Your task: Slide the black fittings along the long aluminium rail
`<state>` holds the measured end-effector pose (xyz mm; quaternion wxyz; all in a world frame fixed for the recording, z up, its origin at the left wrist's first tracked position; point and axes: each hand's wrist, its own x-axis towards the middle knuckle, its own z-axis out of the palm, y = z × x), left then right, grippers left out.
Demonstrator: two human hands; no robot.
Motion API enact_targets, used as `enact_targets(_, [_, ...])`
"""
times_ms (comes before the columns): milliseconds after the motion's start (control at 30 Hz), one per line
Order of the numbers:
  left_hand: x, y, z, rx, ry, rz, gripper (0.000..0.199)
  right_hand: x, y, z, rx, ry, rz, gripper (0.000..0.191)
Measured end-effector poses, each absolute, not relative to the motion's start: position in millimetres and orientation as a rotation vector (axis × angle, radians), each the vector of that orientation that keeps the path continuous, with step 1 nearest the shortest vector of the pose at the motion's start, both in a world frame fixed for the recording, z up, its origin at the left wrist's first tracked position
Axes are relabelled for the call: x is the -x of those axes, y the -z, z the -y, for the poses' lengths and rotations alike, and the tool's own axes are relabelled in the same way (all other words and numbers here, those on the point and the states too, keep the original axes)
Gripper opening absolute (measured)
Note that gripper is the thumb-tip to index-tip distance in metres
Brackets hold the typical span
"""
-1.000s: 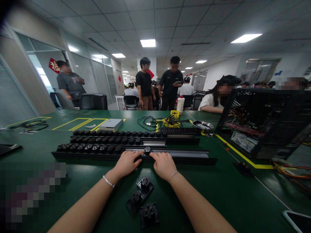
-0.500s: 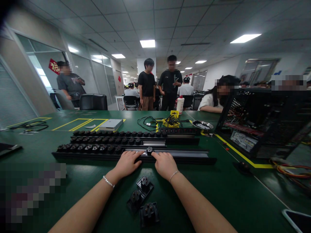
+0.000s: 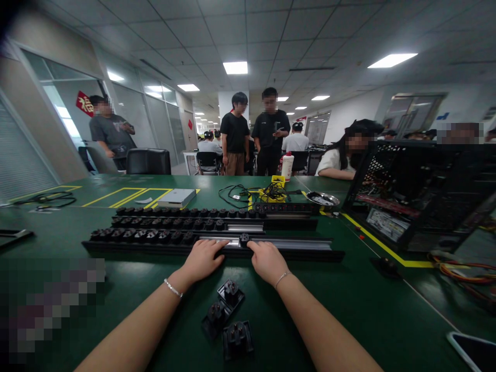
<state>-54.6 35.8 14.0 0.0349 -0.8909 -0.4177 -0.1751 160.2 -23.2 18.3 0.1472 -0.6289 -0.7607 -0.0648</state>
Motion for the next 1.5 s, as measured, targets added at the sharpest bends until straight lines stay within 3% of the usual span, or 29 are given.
enact_targets(1500, [57, -16, -38, 2.778, 0.47, 1.278, 0.044, -181, -25, 28, 2.005, 0.188, 1.969, 0.028])
